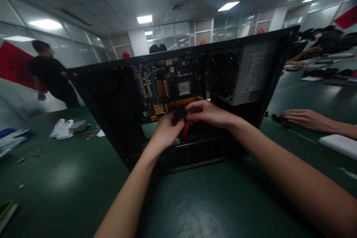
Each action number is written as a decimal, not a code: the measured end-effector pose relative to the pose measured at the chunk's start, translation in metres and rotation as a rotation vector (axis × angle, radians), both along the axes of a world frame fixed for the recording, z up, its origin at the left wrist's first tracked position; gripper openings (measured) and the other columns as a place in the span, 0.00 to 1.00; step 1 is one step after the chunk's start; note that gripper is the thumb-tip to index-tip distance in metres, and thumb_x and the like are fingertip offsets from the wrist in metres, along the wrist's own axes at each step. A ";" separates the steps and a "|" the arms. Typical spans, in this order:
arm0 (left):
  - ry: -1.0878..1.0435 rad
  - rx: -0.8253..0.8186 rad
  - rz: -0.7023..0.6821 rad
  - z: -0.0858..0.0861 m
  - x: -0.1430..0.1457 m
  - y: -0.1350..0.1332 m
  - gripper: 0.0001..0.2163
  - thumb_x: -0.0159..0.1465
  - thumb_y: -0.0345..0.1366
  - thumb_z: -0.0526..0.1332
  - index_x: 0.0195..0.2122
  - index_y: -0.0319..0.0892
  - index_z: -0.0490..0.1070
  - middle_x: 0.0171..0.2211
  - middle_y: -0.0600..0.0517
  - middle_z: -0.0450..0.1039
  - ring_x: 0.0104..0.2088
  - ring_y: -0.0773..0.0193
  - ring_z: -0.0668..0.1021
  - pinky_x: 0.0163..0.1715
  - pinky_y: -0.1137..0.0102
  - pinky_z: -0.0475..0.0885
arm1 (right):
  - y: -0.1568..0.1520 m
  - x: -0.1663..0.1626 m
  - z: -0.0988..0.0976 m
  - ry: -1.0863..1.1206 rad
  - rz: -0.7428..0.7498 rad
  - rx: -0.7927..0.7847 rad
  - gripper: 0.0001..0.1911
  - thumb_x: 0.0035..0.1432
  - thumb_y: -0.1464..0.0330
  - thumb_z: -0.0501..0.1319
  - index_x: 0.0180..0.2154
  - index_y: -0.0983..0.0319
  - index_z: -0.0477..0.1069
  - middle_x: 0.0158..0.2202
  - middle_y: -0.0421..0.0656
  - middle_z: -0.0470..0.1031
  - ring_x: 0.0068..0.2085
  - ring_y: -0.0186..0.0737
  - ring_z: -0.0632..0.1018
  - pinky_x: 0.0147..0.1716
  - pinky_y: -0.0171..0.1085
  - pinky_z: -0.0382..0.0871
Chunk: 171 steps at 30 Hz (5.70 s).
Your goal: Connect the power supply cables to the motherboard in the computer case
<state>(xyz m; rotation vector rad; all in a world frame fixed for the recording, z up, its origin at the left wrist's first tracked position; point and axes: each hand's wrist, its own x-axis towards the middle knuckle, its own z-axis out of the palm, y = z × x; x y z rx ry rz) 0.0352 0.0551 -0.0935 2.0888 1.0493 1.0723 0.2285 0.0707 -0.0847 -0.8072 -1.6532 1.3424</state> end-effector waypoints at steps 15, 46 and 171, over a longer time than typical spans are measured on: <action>-0.122 -0.082 -0.050 0.000 -0.003 -0.001 0.13 0.61 0.34 0.60 0.44 0.36 0.78 0.41 0.47 0.82 0.43 0.58 0.81 0.43 0.69 0.73 | 0.001 -0.003 -0.001 -0.027 -0.014 0.043 0.19 0.45 0.64 0.74 0.39 0.65 0.77 0.34 0.41 0.79 0.33 0.33 0.78 0.39 0.37 0.73; -0.117 -0.004 0.030 -0.005 -0.002 0.003 0.13 0.62 0.36 0.61 0.45 0.37 0.77 0.43 0.45 0.81 0.44 0.55 0.81 0.44 0.67 0.72 | 0.006 -0.007 -0.006 -0.132 0.005 0.094 0.11 0.49 0.64 0.68 0.31 0.66 0.73 0.25 0.39 0.75 0.25 0.30 0.75 0.28 0.31 0.70; -0.115 -0.156 -0.027 -0.006 -0.005 0.003 0.12 0.62 0.41 0.59 0.36 0.36 0.76 0.35 0.47 0.80 0.37 0.57 0.79 0.37 0.68 0.68 | 0.002 -0.017 -0.009 -0.454 -0.519 0.877 0.19 0.65 0.70 0.54 0.56 0.63 0.67 0.46 0.47 0.76 0.46 0.39 0.76 0.47 0.40 0.70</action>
